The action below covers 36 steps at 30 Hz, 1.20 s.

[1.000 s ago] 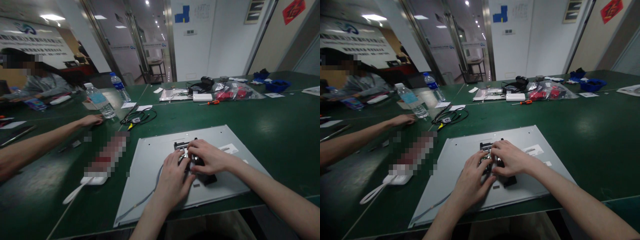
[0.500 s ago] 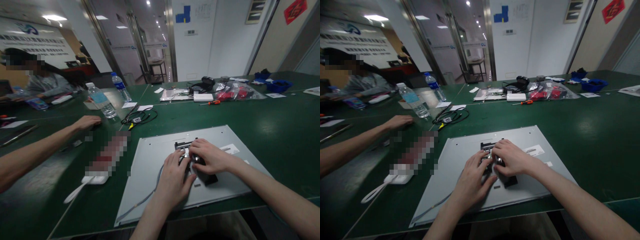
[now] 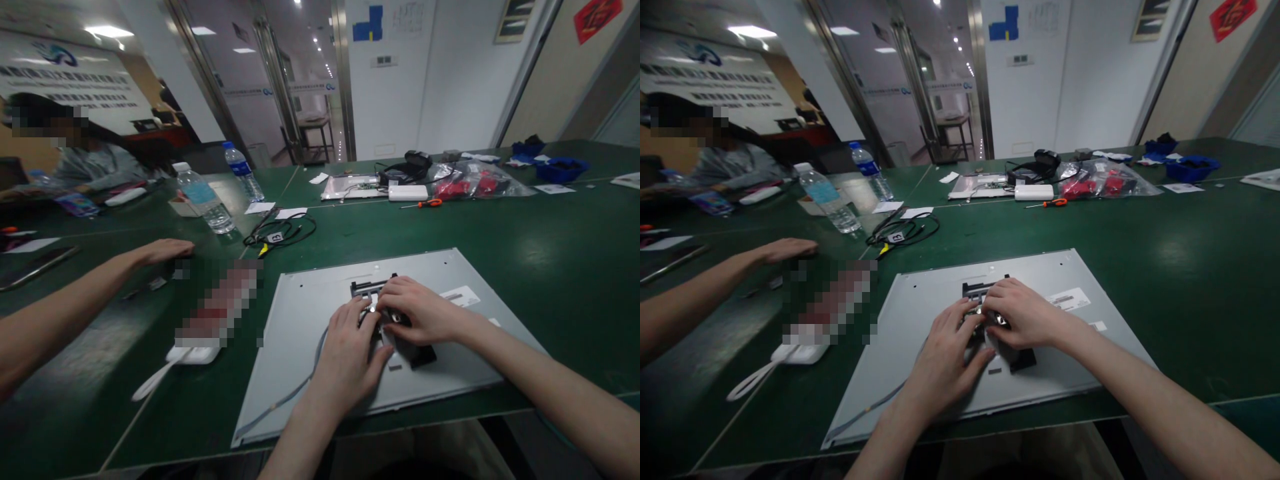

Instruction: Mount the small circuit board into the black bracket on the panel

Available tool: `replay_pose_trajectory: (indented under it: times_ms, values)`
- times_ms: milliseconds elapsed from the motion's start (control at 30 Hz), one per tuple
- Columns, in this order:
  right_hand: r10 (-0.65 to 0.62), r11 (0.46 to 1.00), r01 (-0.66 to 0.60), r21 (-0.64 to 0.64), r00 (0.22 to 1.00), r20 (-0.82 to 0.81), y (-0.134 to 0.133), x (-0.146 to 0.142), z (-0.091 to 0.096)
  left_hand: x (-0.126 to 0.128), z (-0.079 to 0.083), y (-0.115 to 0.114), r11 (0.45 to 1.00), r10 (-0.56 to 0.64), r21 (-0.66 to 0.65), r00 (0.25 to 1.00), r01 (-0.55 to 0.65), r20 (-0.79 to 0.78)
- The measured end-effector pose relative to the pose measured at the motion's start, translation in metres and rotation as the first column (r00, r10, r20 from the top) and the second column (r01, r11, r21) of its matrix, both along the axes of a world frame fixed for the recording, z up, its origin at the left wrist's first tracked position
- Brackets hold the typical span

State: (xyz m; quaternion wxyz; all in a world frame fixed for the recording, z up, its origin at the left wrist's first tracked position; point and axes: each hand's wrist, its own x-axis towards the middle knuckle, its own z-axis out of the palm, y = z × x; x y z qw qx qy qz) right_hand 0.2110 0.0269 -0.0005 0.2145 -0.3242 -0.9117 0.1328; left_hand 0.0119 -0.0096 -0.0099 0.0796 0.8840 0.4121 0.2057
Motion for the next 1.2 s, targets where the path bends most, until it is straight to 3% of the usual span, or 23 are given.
replay_pose_trajectory:
  times_ms: [1200]
  values:
    - [-0.051, 0.998, 0.049, -0.031, 0.996, -0.066, -0.0002, -0.0029, 0.0026, -0.0009, 0.0002, -0.0003, 1.000, 0.007, -0.018, 1.000, -0.007, 0.022]
